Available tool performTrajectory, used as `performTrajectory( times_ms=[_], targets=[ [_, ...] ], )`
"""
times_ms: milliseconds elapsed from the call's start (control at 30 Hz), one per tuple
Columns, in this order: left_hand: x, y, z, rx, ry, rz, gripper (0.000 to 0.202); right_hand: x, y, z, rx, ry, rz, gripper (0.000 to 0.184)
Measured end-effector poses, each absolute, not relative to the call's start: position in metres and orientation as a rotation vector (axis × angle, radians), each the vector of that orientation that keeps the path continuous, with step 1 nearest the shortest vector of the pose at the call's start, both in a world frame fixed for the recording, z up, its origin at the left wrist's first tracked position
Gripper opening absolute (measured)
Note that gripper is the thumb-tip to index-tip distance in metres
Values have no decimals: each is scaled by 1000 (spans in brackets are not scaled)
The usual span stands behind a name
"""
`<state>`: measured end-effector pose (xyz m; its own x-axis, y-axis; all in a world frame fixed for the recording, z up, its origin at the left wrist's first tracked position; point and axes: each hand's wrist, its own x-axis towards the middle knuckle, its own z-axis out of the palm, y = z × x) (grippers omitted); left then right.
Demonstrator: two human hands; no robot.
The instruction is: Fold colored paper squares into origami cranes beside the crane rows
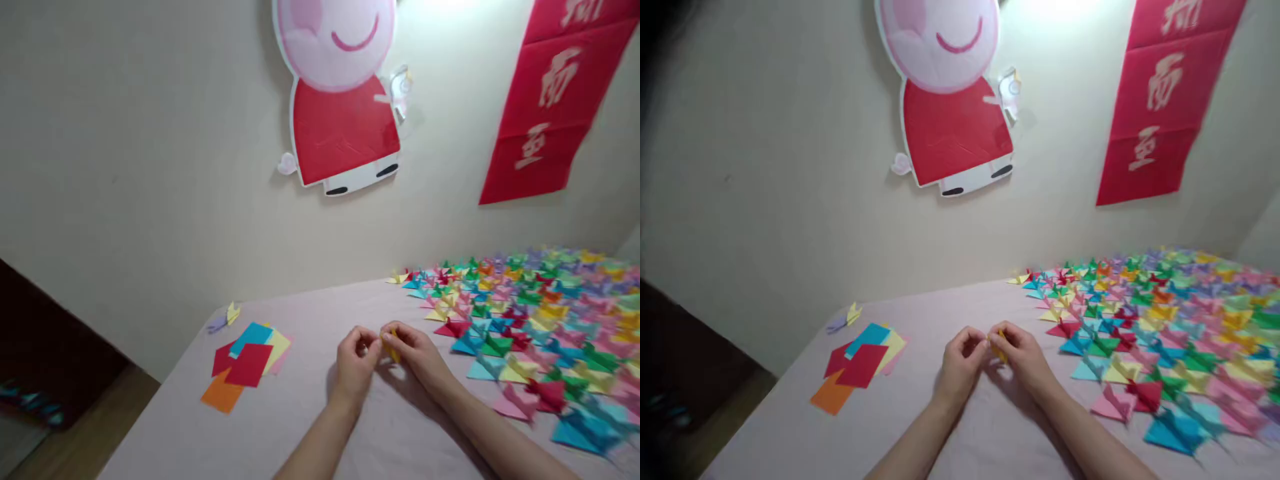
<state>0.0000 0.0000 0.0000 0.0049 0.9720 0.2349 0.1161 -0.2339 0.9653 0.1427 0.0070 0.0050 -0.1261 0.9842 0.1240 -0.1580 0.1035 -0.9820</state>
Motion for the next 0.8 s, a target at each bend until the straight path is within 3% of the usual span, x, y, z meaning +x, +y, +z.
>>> performTrajectory(
  times_ms=[800],
  targets=[
    [1, -6, 1, 1562, 1255, 1197, 15, 141, 6, 8, -898, -1145, 1360, 37]
  ],
)
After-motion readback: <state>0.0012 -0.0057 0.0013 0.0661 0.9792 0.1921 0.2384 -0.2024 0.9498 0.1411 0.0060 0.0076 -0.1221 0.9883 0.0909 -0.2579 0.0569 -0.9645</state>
